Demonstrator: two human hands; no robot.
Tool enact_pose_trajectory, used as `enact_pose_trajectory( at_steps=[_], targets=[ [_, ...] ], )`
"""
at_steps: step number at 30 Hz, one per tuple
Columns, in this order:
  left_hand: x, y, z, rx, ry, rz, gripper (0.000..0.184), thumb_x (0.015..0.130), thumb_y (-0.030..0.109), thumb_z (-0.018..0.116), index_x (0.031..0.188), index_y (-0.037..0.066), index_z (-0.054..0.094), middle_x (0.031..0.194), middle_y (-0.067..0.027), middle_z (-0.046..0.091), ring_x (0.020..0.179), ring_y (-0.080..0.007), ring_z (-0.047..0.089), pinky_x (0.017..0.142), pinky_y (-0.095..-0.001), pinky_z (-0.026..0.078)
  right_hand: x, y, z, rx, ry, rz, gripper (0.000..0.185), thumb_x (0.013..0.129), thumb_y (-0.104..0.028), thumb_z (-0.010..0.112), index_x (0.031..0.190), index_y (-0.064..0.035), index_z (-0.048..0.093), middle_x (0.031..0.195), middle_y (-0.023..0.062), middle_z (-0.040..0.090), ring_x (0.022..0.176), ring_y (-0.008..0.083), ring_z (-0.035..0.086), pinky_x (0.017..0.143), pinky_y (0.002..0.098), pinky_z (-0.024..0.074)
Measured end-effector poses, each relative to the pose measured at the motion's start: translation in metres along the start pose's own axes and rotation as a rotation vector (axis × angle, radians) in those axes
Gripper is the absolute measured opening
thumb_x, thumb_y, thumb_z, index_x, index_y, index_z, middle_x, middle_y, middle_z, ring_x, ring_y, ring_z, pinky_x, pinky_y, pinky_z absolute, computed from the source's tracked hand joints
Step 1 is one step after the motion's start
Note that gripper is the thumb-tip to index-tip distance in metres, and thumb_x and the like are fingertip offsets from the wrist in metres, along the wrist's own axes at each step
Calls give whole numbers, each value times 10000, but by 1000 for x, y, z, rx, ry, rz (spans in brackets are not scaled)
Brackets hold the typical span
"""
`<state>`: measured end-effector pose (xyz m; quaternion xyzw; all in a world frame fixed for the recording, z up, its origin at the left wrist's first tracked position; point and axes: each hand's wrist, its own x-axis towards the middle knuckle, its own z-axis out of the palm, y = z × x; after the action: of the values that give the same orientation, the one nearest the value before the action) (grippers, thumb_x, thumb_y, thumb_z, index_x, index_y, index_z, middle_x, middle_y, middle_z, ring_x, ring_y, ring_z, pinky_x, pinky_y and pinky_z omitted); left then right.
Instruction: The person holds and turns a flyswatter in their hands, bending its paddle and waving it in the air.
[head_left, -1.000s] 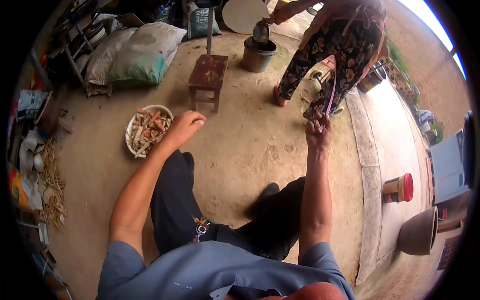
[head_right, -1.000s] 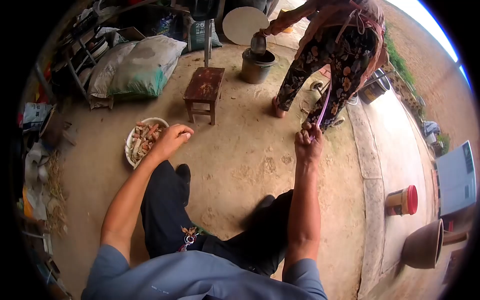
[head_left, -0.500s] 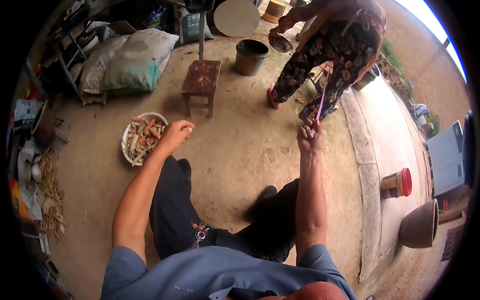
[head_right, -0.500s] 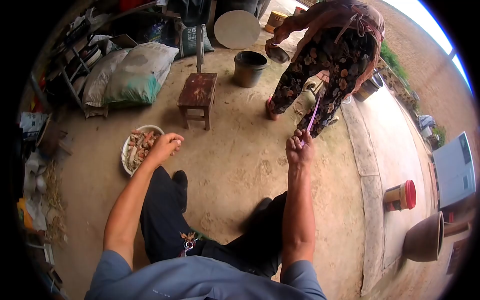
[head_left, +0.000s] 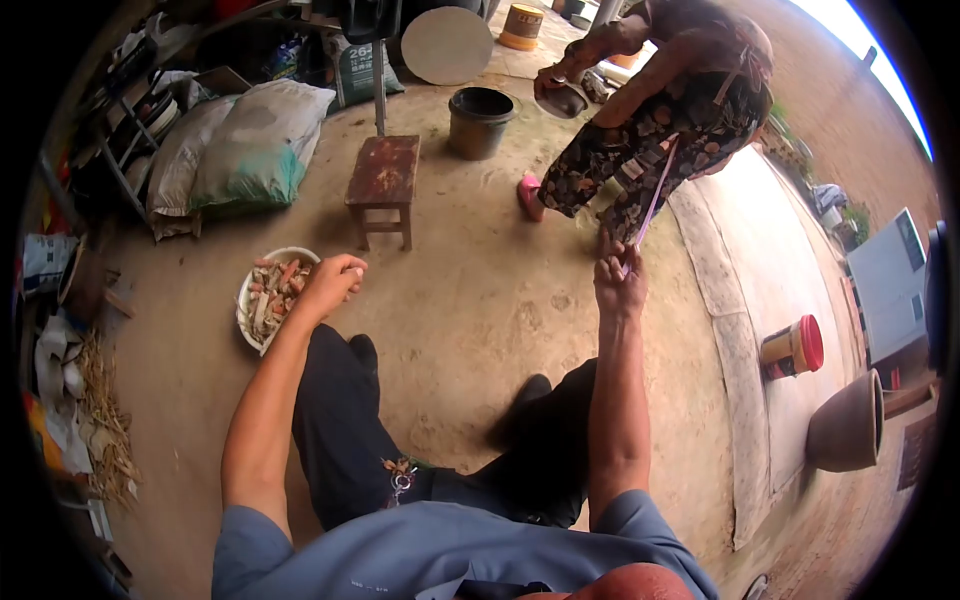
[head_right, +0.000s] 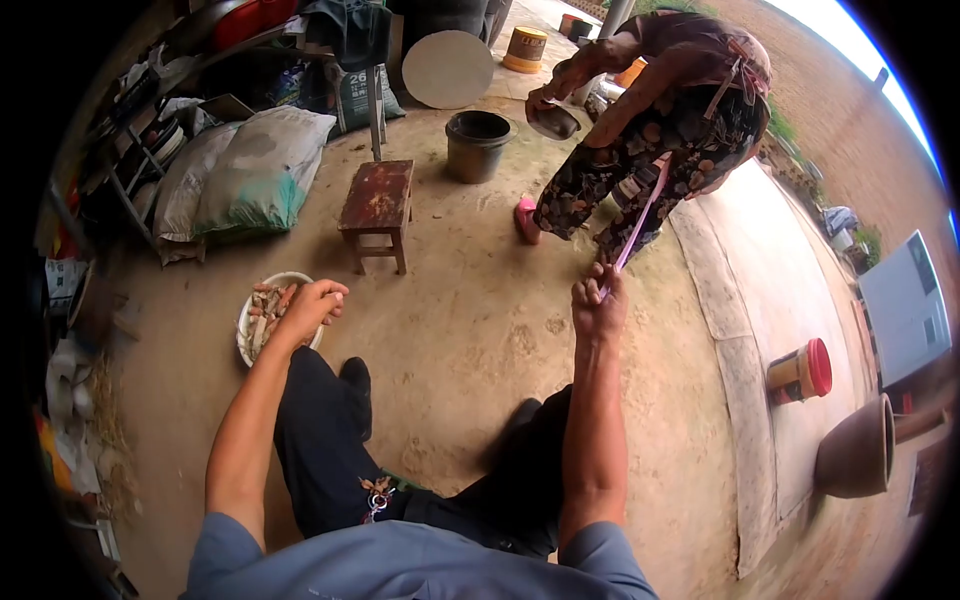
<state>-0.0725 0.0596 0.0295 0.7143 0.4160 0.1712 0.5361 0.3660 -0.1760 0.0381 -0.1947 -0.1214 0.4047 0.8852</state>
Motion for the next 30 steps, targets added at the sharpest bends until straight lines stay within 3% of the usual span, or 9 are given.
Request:
enact_pose_trajectory(
  at_steps=[2, 5, 8, 12, 14, 22, 24, 26, 30],
  targets=[
    [4, -4, -2, 7, -9, -12, 250, 964, 171, 564, 1134, 2, 632, 888, -15, 620, 774, -96, 600, 614, -234, 481, -3, -2, -17, 14, 26, -35, 161, 1007, -265, 539, 1025, -110, 576, 865, 66, 614, 495, 95, 455, 473, 253, 347],
    [7, -16, -2, -22, -47, -140, 260, 959, 178, 573, 1139, 1, 632, 869, -20, 620, 758, -102, 601, 597, -242, 486, -16, 8, -4, 93, 65, 100, 136, 988, -228, 572, 963, -104, 622, 942, 107, 657, 668, 175, 612, 581, 284, 471],
    [4, -17, -1, 50, -59, -222, 267, 954, 180, 581, 1138, -7, 632, 859, -23, 624, 745, -104, 600, 593, -247, 488, -27, 21, 7, 125, 118, 201, 183, 980, -235, 589, 923, -65, 626, 921, 128, 671, 747, 218, 646, 639, 309, 529],
    [-3, -11, 3, 82, -31, -154, 269, 950, 179, 589, 1136, -9, 633, 870, -26, 633, 735, -106, 601, 588, -254, 489, -38, 36, 18, 94, 109, 261, 200, 975, -241, 597, 910, -54, 624, 915, 144, 676, 766, 241, 655, 647, 315, 537],
    [-6, -9, 5, 118, 29, -93, 263, 935, 167, 597, 1118, -16, 648, 864, -36, 647, 717, -109, 605, 584, -265, 489, -32, 43, 1, 95, 179, 445, 217, 965, -243, 613, 886, -42, 624, 910, 151, 677, 775, 250, 659, 631, 315, 537],
    [-7, -13, 6, 284, 122, 63, 255, 899, 143, 611, 1067, -40, 671, 779, -74, 660, 688, -129, 617, 590, -283, 480, -34, 53, 13, 112, 137, 759, 246, 935, -257, 631, 847, -28, 613, 921, 161, 643, 688, 190, 613, 503, 241, 485],
    [-7, -13, 5, 283, 125, 63, 254, 897, 142, 613, 1065, -39, 671, 778, -76, 661, 691, -133, 619, 592, -286, 479, -35, 52, 20, 90, 102, 756, 233, 938, -254, 623, 864, -34, 611, 923, 155, 646, 681, 182, 612, 482, 235, 471],
    [-8, -12, 5, 291, 129, 46, 285, 877, 190, 639, 1066, -20, 677, 800, -129, 698, 717, -206, 665, 667, -345, 516, -36, 54, 22, 64, 67, 756, 220, 942, -252, 615, 882, -40, 608, 925, 148, 648, 674, 175, 611, 462, 228, 458],
    [-9, -11, 6, 273, 129, 59, 257, 898, 147, 611, 1069, -35, 674, 794, -74, 671, 695, -137, 625, 610, -291, 482, -45, 62, 23, -209, 42, 715, 168, 951, -230, 587, 911, -67, 583, 902, 127, 654, 634, 162, 602, 447, 232, 452]
  ],
)
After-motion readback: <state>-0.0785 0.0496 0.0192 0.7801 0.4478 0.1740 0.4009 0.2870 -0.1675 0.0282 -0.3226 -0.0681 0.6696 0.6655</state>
